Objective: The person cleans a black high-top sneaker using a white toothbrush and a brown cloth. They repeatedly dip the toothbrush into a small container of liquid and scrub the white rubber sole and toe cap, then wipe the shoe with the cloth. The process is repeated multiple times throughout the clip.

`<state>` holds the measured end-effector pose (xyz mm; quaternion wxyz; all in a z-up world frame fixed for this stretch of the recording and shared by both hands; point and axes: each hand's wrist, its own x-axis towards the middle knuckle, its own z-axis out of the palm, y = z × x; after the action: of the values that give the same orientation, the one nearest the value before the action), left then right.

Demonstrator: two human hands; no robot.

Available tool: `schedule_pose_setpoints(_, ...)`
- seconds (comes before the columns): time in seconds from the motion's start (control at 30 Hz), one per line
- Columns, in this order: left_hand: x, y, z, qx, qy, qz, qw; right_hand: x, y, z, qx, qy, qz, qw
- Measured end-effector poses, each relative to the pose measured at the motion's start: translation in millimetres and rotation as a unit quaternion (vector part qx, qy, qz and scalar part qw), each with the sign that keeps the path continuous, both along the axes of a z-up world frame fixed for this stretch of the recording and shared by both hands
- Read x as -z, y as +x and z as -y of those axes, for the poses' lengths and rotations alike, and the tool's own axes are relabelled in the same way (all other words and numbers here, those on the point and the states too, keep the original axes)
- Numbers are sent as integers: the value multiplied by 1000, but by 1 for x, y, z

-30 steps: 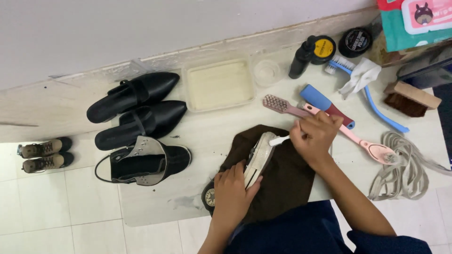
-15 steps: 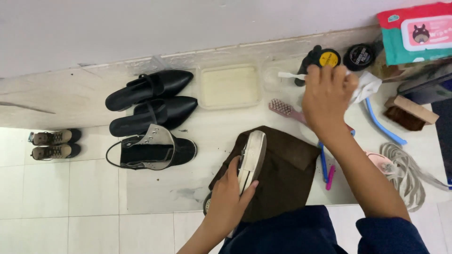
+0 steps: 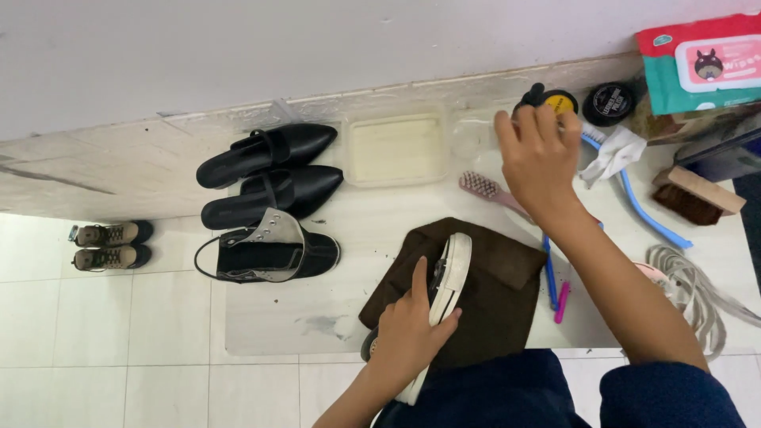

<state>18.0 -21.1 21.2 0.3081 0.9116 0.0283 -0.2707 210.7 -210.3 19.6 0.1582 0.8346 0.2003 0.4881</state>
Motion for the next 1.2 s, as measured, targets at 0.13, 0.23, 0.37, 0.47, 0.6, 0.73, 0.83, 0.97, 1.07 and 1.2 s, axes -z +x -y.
schedule_pose_setpoints(0.13, 20, 2, -1, -8, -5, 33, 999, 34, -33, 29, -42, 115, -142, 982)
schedule_pose_setpoints(0.23, 24, 1, -2, -5, -7, 19, 1000, 61, -52, 28, -127, 296, -386, 864)
schedule_pose_setpoints(0.37, 31, -4, 2, -19, -18, 45, 999, 93, -54, 18, -174, 325, -401, 839)
schedule_pose_setpoints(0.47, 31, -5, 2, -24, -26, 46, 998, 81, -67, 0, -229, 331, -360, 841)
schedule_pose_setpoints(0.6, 37, -5, 2, -27, -24, 52, 998, 60, -78, -18, -368, 281, -307, 832)
schedule_pose_setpoints(0.73, 43, -6, -1, -21, -24, 59, 998, 72, -60, -6, -267, 302, -319, 858)
schedule_pose_setpoints(0.83, 55, -8, 0, -34, -19, 70, 997, 62, -76, -20, -364, 252, -287, 849)
schedule_pose_setpoints(0.97, 47, -8, -3, -36, -27, 71, 996, 75, -57, -10, -317, 267, -296, 860)
schedule_pose_setpoints(1.07, 45, -6, -3, -33, -35, 67, 997, 58, -71, -26, -337, 259, -263, 866)
schedule_pose_setpoints(1.2, 35, -4, -4, -42, -55, 37, 997, 79, -57, -16, -351, 264, -279, 854)
